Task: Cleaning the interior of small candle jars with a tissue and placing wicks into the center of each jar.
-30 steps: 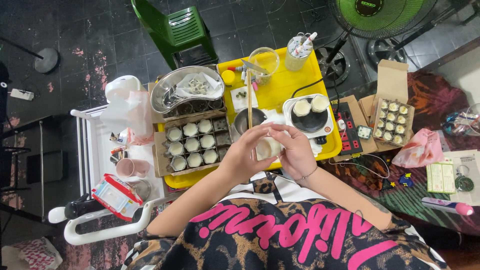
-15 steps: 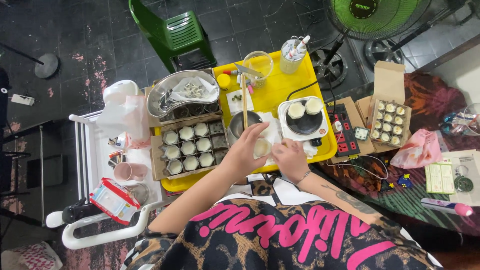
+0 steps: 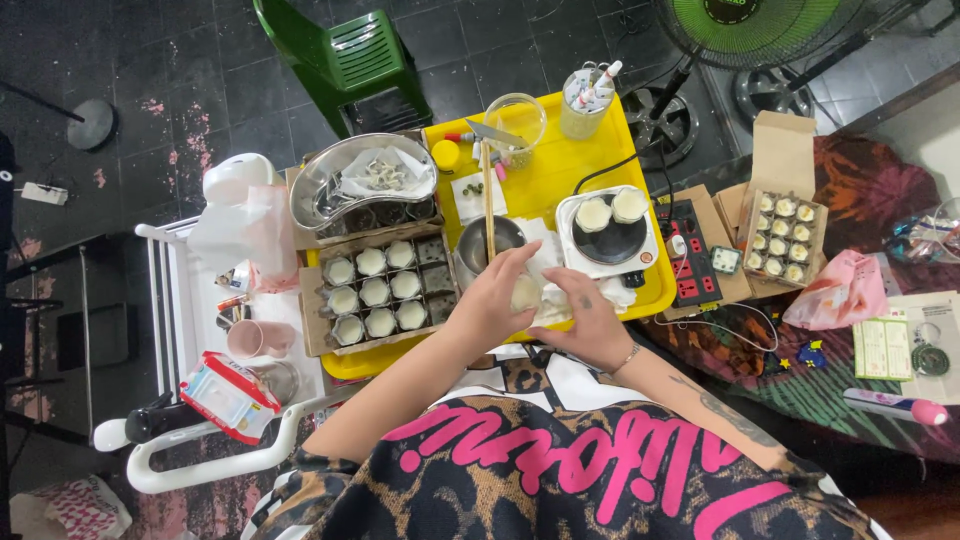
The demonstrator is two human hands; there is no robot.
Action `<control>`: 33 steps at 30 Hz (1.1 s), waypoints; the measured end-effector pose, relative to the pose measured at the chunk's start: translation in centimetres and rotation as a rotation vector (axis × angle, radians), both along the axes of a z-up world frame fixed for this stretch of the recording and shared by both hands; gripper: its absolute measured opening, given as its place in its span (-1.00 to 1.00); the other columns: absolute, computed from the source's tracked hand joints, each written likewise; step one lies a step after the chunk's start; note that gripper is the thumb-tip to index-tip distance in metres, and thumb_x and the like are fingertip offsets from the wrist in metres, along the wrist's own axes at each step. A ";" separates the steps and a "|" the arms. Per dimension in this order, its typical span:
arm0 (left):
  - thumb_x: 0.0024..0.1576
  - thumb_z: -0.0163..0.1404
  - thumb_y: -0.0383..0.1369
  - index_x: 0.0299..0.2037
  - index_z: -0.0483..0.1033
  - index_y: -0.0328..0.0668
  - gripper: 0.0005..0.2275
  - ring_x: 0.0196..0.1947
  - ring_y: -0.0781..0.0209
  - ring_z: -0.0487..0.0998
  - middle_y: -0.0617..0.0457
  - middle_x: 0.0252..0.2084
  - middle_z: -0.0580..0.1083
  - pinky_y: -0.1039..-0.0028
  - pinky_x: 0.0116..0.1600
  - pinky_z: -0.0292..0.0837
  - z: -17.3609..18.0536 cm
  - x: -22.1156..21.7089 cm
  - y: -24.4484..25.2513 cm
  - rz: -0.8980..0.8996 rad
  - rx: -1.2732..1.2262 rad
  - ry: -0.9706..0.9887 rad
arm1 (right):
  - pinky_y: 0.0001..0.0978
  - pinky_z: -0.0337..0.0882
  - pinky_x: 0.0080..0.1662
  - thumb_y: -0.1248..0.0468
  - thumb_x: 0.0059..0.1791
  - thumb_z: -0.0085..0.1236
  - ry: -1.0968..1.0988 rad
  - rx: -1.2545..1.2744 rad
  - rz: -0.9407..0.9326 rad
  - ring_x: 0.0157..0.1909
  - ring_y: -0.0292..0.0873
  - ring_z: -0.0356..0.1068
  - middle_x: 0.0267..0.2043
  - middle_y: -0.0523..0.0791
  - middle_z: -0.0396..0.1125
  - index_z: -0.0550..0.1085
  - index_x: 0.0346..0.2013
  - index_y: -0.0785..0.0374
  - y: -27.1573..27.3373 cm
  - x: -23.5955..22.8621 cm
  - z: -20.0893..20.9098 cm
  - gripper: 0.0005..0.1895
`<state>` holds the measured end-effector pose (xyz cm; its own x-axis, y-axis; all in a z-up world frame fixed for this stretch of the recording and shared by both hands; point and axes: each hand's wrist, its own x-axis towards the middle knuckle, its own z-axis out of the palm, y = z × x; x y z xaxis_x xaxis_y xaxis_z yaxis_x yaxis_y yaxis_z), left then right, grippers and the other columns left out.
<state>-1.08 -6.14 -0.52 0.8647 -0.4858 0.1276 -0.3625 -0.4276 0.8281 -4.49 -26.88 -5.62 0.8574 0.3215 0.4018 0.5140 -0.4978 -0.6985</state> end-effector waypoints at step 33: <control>0.37 -0.26 -0.19 0.48 0.01 -0.05 -0.52 0.37 -0.06 0.34 -0.17 0.42 0.27 0.27 0.38 0.23 -3.7 -0.2 1.9 0.192 -1.201 0.963 | -0.23 0.39 0.16 0.29 -0.15 0.49 0.077 0.049 -0.615 0.10 0.01 0.36 0.08 -0.01 0.28 0.44 0.17 0.30 -5.8 1.9 -2.4 -0.37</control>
<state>-1.26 -4.26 -4.18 0.8810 -0.3854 -0.2743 0.4709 0.6591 0.5864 -2.61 -32.64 -7.99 0.9070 -0.2575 0.3331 0.0906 -0.6534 -0.7516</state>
